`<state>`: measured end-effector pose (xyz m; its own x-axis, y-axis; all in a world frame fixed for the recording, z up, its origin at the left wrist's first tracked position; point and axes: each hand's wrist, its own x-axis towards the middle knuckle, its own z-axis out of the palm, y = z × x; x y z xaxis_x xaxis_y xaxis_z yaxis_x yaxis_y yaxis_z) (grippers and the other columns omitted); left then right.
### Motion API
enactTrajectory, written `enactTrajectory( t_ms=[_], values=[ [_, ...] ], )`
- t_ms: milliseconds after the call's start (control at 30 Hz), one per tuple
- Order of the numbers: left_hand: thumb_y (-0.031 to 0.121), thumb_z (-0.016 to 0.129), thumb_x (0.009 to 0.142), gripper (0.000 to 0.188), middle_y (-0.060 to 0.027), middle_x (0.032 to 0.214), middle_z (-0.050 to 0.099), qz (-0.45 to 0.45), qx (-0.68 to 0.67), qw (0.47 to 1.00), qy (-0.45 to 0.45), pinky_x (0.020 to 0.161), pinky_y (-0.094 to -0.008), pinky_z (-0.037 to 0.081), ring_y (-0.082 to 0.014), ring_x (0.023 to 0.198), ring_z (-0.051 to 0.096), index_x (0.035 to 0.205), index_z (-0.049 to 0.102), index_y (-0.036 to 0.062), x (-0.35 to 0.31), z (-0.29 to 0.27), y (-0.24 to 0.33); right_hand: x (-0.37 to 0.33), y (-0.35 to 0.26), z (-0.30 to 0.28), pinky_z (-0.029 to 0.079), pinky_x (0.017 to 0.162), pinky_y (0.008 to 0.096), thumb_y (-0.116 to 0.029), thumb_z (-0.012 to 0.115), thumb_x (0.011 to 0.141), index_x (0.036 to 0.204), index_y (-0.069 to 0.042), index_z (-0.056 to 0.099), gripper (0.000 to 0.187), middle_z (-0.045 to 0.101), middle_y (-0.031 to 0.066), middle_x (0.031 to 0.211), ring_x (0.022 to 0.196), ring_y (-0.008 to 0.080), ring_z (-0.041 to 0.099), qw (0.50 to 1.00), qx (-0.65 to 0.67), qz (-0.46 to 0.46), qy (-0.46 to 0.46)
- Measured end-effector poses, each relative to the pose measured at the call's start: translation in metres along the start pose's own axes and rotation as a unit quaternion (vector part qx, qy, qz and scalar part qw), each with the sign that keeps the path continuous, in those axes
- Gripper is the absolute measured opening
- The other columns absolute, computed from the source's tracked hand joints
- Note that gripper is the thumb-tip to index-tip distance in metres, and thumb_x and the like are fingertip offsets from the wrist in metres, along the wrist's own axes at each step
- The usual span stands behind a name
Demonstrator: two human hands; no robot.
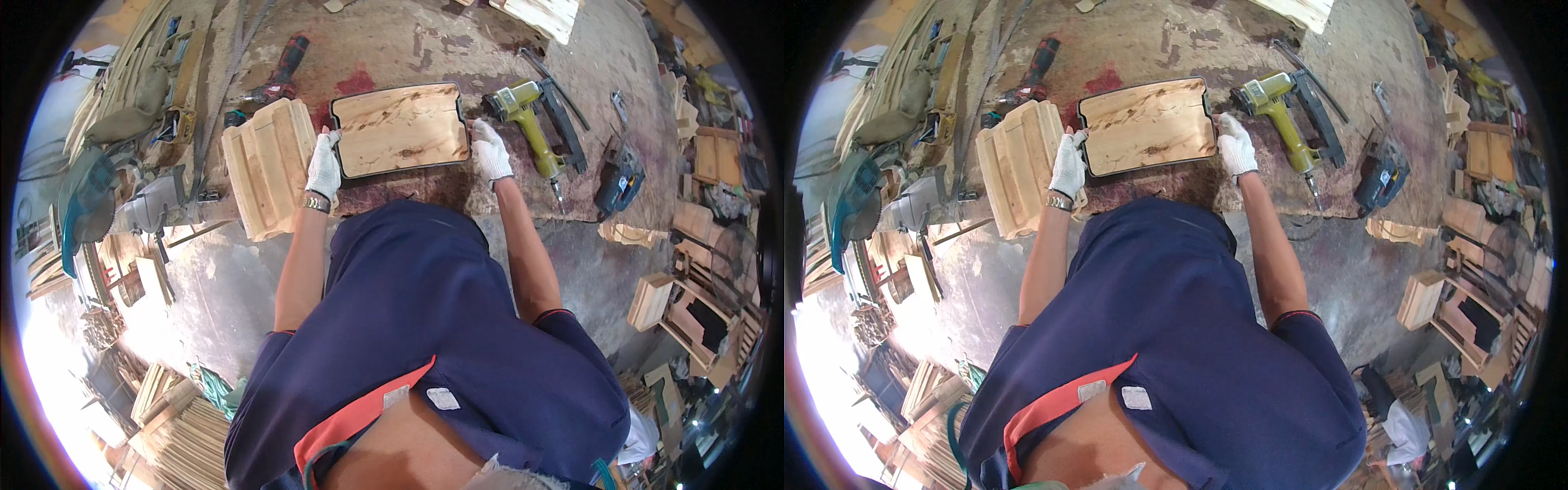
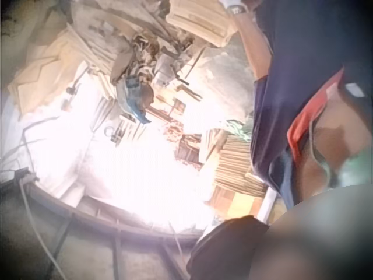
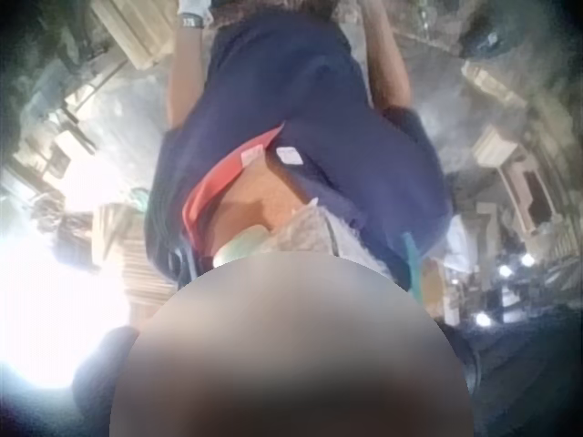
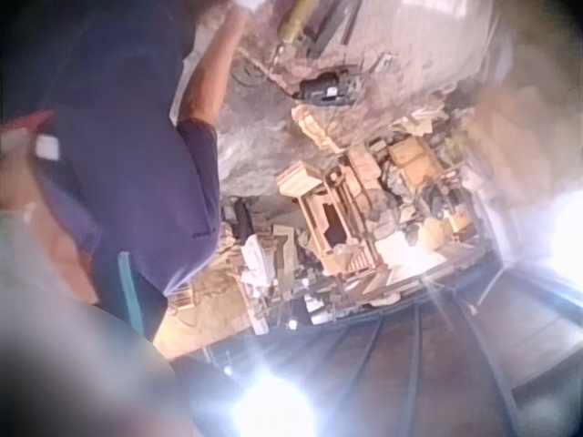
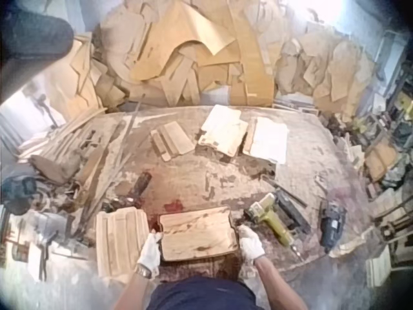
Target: The person assembles small wooden boxes by aligning pre-cut wooden pieces and securing them with a nail gun. They repeatedly pick up pieces, position them, and fasten them together on a workbench.
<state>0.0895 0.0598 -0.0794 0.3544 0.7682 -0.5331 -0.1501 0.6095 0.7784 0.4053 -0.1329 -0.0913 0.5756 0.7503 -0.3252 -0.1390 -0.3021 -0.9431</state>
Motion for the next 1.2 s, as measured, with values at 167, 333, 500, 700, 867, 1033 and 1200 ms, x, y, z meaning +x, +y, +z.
enactTrajectory(
  t_ms=[167,333,500,700,867,1033,1200],
  values=[
    [0.055,0.031,0.105,0.059,-0.0036,0.128,0.060,-0.043,0.024,0.999,-0.001,0.067,-0.0252,0.040,-0.0131,0.095,0.054,0.135,0.054,0.0089,0.000,-0.003,0.003,0.007,0.012,0.010,0.044,0.106,0.0381,-0.011,0.052,0.086,0.127,-0.006,0.065,0.043,0.063,0.0209,0.129,0.119,0.0354,0.060,0.946,-0.286,-0.151,0.004],
    [0.067,0.030,0.101,0.071,0.0021,0.108,0.056,-0.044,0.048,0.998,-0.015,0.061,-0.0249,0.033,-0.0105,0.082,0.046,0.134,0.051,0.0081,0.003,-0.014,0.003,0.004,-0.011,0.030,0.050,0.089,0.0458,-0.016,0.054,0.083,0.122,-0.011,0.063,0.040,0.065,0.0243,0.098,0.098,0.0382,0.063,0.922,-0.364,-0.122,0.048],
    [0.066,0.032,0.101,0.072,-0.0024,0.124,0.057,-0.024,0.037,0.999,-0.022,0.068,-0.0264,0.037,-0.0124,0.091,0.049,0.136,0.051,0.0057,-0.003,-0.010,0.005,-0.001,-0.032,0.026,0.049,0.086,0.0342,-0.006,0.053,0.077,0.125,-0.009,0.063,0.049,0.067,0.0181,0.103,0.097,0.0245,0.064,0.975,-0.203,0.088,-0.030],
    [0.059,0.034,0.104,0.075,-0.0067,0.147,0.047,-0.010,0.040,0.999,-0.008,0.097,-0.0322,0.036,-0.0183,0.125,0.045,0.151,0.034,0.0014,-0.016,0.005,0.004,0.003,-0.011,0.012,0.046,0.092,0.0290,0.001,0.050,0.076,0.129,0.000,0.059,0.054,0.066,0.0142,0.115,0.108,0.0230,0.062,0.994,-0.104,-0.020,-0.004],
    [0.043,0.042,0.105,0.063,-0.0109,0.162,0.028,-0.003,-0.008,1.000,-0.008,0.119,-0.0317,0.017,-0.0178,0.148,0.025,0.143,0.043,-0.0061,-0.005,0.001,-0.002,0.000,-0.012,-0.003,0.046,0.089,0.0288,0.004,0.048,0.075,0.130,0.000,0.058,0.057,0.065,0.0114,0.117,0.111,0.0215,0.060,0.997,-0.019,0.071,0.003],
    [0.032,0.049,0.102,0.055,-0.0104,0.162,0.026,-0.001,-0.078,0.996,0.050,0.116,-0.0346,0.027,-0.0178,0.136,0.038,0.141,0.045,-0.0064,0.004,0.008,0.002,-0.006,-0.021,-0.001,0.044,0.098,0.0307,0.000,0.052,0.078,0.134,0.000,0.055,0.056,0.064,0.0134,0.123,0.119,0.0242,0.058,0.995,-0.084,0.056,0.001],
    [0.032,0.054,0.102,0.044,-0.0051,0.133,0.054,0.025,-0.108,0.992,0.053,0.108,-0.0348,0.037,-0.0157,0.122,0.048,0.134,0.054,0.0028,-0.019,0.034,0.024,-0.028,-0.039,0.036,0.036,0.112,0.0406,-0.030,0.077,0.072,0.146,-0.001,0.041,0.087,0.048,0.0265,0.143,0.136,0.0389,0.045,0.934,-0.334,-0.123,0.020]
  ],
)
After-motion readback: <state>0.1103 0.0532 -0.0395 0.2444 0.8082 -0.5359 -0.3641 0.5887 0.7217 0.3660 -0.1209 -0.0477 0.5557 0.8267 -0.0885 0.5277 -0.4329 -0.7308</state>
